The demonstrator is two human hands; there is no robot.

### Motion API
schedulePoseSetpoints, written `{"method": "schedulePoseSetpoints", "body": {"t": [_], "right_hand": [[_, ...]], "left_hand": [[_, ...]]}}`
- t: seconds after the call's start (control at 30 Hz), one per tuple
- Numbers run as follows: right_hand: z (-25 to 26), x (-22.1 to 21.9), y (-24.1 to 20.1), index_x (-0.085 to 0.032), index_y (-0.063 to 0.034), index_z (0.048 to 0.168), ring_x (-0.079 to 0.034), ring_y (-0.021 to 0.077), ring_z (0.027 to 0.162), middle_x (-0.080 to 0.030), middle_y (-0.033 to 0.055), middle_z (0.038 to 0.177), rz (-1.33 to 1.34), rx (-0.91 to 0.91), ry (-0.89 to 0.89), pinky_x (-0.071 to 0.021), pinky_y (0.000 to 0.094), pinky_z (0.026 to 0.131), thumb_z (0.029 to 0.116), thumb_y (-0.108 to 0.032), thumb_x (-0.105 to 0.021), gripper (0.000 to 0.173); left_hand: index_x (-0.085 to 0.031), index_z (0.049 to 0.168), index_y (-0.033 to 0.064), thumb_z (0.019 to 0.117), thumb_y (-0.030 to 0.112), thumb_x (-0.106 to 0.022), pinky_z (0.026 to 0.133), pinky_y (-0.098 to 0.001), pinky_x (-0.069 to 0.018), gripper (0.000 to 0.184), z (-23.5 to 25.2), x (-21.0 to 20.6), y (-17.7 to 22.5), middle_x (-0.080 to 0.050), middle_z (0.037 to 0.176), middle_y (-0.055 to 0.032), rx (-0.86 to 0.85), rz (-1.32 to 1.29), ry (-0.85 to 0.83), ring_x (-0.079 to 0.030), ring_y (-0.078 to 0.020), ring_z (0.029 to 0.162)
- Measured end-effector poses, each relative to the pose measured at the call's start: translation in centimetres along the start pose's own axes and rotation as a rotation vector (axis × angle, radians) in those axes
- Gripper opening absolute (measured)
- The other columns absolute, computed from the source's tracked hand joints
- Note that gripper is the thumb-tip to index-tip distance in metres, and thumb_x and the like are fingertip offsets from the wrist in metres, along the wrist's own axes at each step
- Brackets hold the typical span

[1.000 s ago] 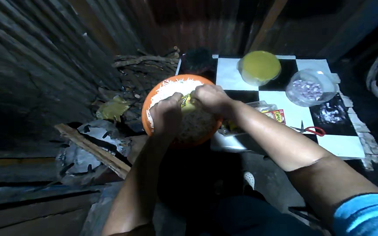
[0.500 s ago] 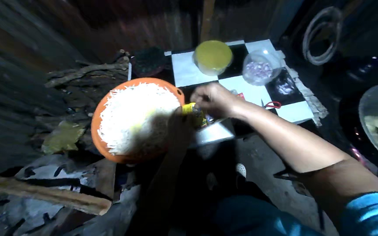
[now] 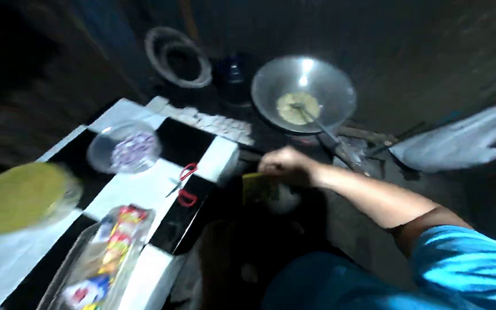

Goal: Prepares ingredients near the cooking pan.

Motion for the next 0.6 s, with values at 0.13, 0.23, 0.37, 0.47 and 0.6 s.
{"method": "schedulePoseSetpoints", "body": {"t": [0.13,0.23,0.37,0.47,0.6], "right_hand": [[-12.1,15.3,13.1,-0.071,0.0041,0.107,-0.069,0.0115,0.078,-0.072,0.0116,0.093,0.037,-0.239,0.481,-0.0596,0.0302,0.076,0.096,-0.005,-0.066,0.015],[-22.4,22.3,23.3,-0.069,0.0051,0.109,-0.064,0.006,0.074,-0.071,0.009,0.092,0.09,-0.492,0.837,-0.0574,0.0257,0.072,0.0944,-0.005,-0.068,0.018],[-32.0,20.3,37.4,-0.064,0.0049,0.122,-0.066,0.0173,0.079,-0.068,0.0157,0.103,0.326,-0.911,1.03,-0.0594,0.0366,0.072,0.0972,-0.005,-0.065,0.027],[-34.1,14.4,46.1,-0.066,0.0025,0.124,-0.069,0.031,0.1,-0.069,0.0221,0.117,0.473,-1.101,1.027,-0.0583,0.0508,0.089,0.0979,-0.011,-0.067,0.03],[-33.2,8.1,51.6,-0.065,-0.0077,0.131,-0.068,0.0343,0.101,-0.067,0.021,0.122,0.619,-1.345,0.963,-0.0576,0.0543,0.085,0.0981,-0.024,-0.066,0.036]], "left_hand": [[-0.062,0.125,-0.0069,0.103,0.011,-0.056,0.079,-0.0377,-0.0628,0.029,0.5,-9.0,1.9,-0.074,0.103,-0.0138,-0.015,-0.047,-0.229,-0.074,-0.0187,0.088],[-0.066,0.119,-0.0028,0.1004,0.009,-0.057,0.076,-0.0326,-0.0637,0.024,0.8,-14.0,2.6,-0.076,0.1,-0.0078,-0.135,-0.109,-0.322,-0.074,-0.0133,0.086],[-0.066,0.117,-0.0041,0.0973,0.006,-0.059,0.082,-0.025,-0.0604,0.023,1.2,-18.4,4.4,-0.074,0.098,-0.0049,-0.142,-0.095,-0.403,-0.071,-0.0068,0.088],[-0.067,0.117,-0.0052,0.0971,0.007,-0.061,0.088,-0.0286,-0.0589,0.024,1.5,-19.6,5.5,-0.072,0.105,-0.01,-0.116,0.043,-0.463,-0.07,-0.0091,0.094],[-0.065,0.117,-0.0081,0.0964,0.003,-0.062,0.09,-0.0296,-0.057,0.024,1.7,-19.4,6.2,-0.07,0.112,-0.0147,-0.068,0.147,-0.455,-0.068,-0.01,0.099]]}}
Point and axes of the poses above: each hand's wrist, its own z-axis towards the middle knuckle, its own x-axis out of the back of the hand, y = z × x, the point moved 9 cm from there along z, towards the middle knuckle
